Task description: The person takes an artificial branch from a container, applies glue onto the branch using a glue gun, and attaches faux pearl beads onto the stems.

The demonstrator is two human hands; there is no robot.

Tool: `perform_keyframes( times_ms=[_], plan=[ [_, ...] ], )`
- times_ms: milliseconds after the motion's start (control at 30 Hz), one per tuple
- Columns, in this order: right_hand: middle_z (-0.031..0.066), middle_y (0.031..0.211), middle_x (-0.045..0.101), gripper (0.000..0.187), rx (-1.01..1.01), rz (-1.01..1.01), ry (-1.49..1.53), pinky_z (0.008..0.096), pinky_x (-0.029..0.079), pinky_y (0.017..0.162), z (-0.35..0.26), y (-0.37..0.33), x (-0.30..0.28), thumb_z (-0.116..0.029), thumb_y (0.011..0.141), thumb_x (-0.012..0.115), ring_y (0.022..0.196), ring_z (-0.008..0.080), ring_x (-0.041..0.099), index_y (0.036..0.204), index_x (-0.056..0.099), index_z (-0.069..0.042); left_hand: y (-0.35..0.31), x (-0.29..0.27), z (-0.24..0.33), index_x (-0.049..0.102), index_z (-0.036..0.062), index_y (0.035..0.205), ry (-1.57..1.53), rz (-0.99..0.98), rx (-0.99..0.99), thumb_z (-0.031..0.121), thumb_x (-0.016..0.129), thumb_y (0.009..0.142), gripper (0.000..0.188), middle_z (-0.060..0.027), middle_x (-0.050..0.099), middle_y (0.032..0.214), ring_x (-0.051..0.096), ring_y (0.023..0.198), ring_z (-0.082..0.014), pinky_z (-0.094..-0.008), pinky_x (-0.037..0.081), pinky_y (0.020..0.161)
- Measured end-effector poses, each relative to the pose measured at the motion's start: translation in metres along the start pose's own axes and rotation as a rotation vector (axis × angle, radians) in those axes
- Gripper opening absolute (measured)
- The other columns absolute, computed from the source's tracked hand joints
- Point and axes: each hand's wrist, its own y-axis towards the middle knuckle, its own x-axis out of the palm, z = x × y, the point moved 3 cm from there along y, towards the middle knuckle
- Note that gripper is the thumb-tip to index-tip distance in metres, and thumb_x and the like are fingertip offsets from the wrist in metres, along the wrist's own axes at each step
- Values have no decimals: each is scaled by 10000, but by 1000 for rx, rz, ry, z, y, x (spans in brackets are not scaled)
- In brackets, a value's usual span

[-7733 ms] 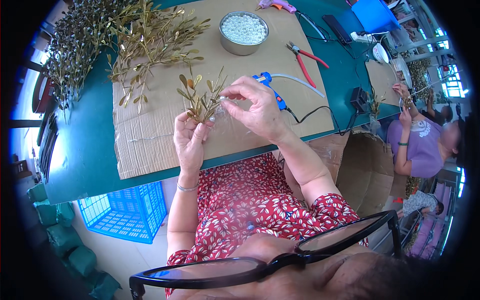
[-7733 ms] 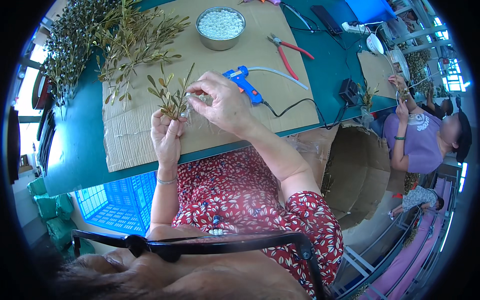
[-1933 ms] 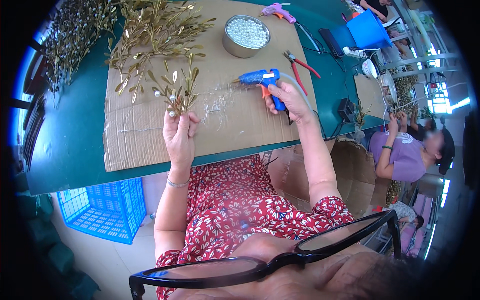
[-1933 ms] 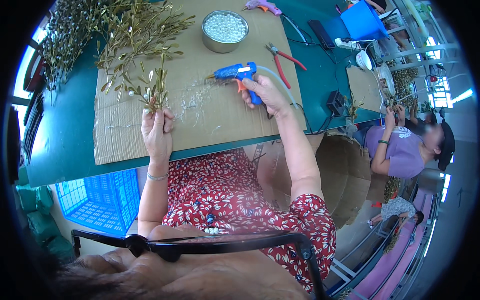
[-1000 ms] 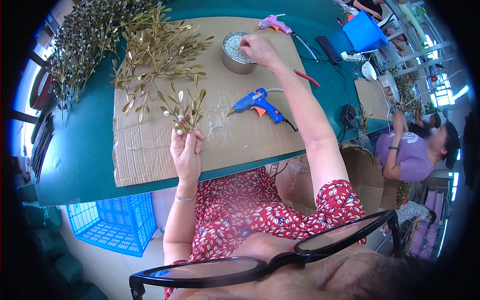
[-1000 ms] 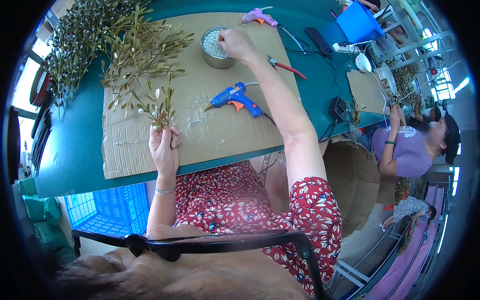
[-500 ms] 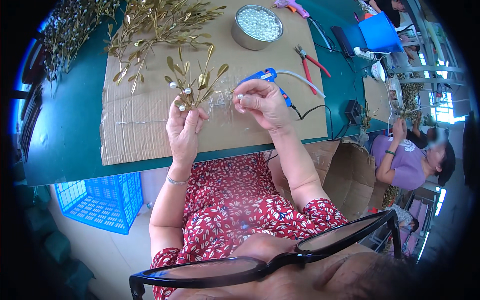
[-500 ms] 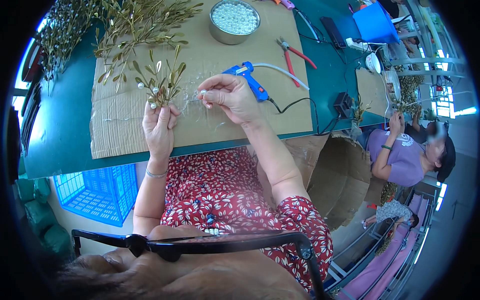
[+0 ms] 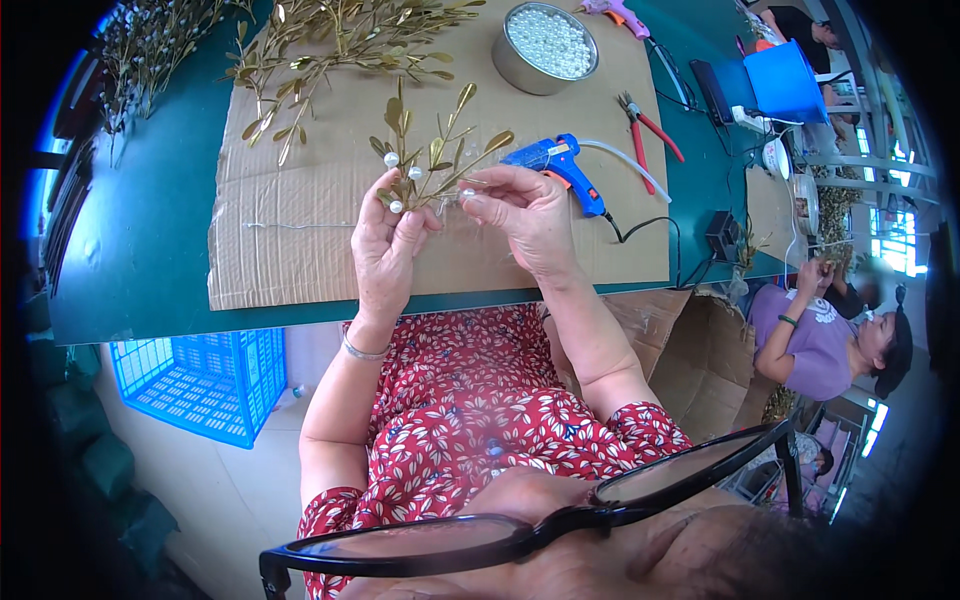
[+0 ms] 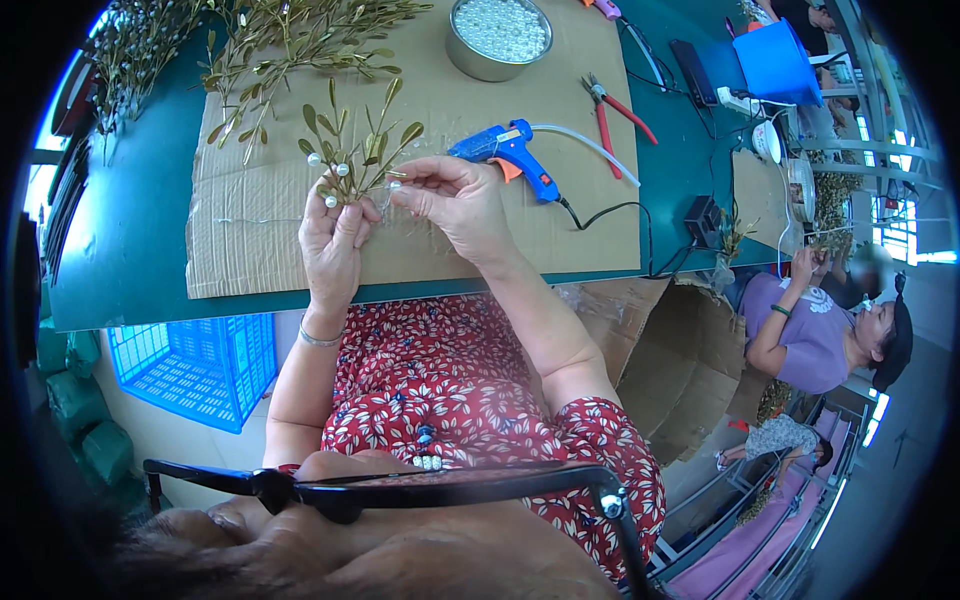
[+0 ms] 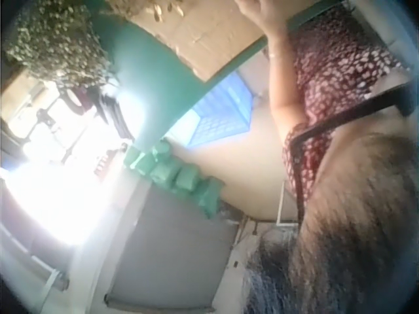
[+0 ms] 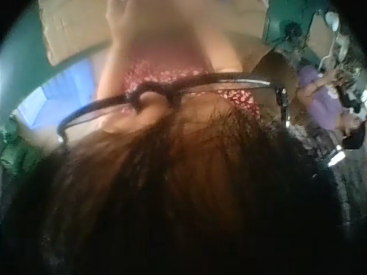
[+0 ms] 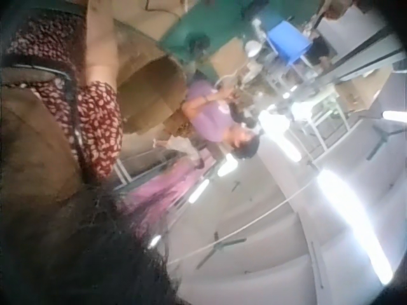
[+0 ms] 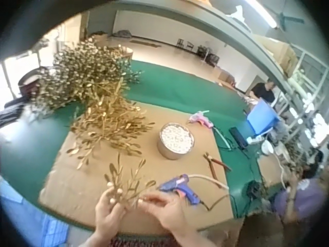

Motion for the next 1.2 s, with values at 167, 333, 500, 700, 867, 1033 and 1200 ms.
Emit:
perform_keyframes(
  times_ms=[167,333,500,700,867,1033,1200],
  plan=[
    [77,906,674,255,1,-2,-22,199,518,674,-1,1,1,17,755,708,770,86,626,1000,642,29,1,-1,-2,323,-21,1326,20,0,-1,38,491,931,434,-58,583,893,549,796,-87,-180,434,688],
    [93,920,675,262,-14,-11,-5,202,521,678,-2,1,2,23,753,707,776,96,632,1005,638,34,0,0,-1,322,-24,1326,27,-11,3,47,504,930,442,-59,582,901,558,816,-99,-199,451,716],
    [98,913,677,266,-18,-13,-10,204,521,668,-2,1,2,21,752,708,771,99,635,1008,636,37,0,6,3,353,-14,1301,70,35,26,-3,436,940,371,-72,562,850,461,663,-48,-151,346,552],
    [73,874,682,215,-23,10,-31,197,506,636,-3,-1,2,21,744,712,724,81,618,952,657,32,-1,7,3,338,-16,1309,85,43,25,-11,448,935,389,-65,555,932,538,789,-85,-185,466,677],
    [60,852,677,168,-43,21,-84,198,499,624,-4,-1,2,29,733,714,704,81,608,895,672,38,-2,3,1,334,-15,1302,110,11,43,-20,454,930,390,-65,549,969,550,853,-101,-227,493,756],
    [77,839,658,153,-143,19,-201,206,498,644,-11,-1,5,39,724,714,735,104,607,871,676,52,-2,4,1,327,-15,1300,132,13,46,-23,454,930,390,-67,548,980,547,849,-105,-231,484,758],
    [59,855,658,181,-162,27,-245,197,472,638,-9,-3,6,20,722,725,727,92,584,897,681,32,-3,4,1,351,-11,1316,101,37,68,4,501,916,428,-71,597,931,603,836,-120,-236,488,761]
  ],
)
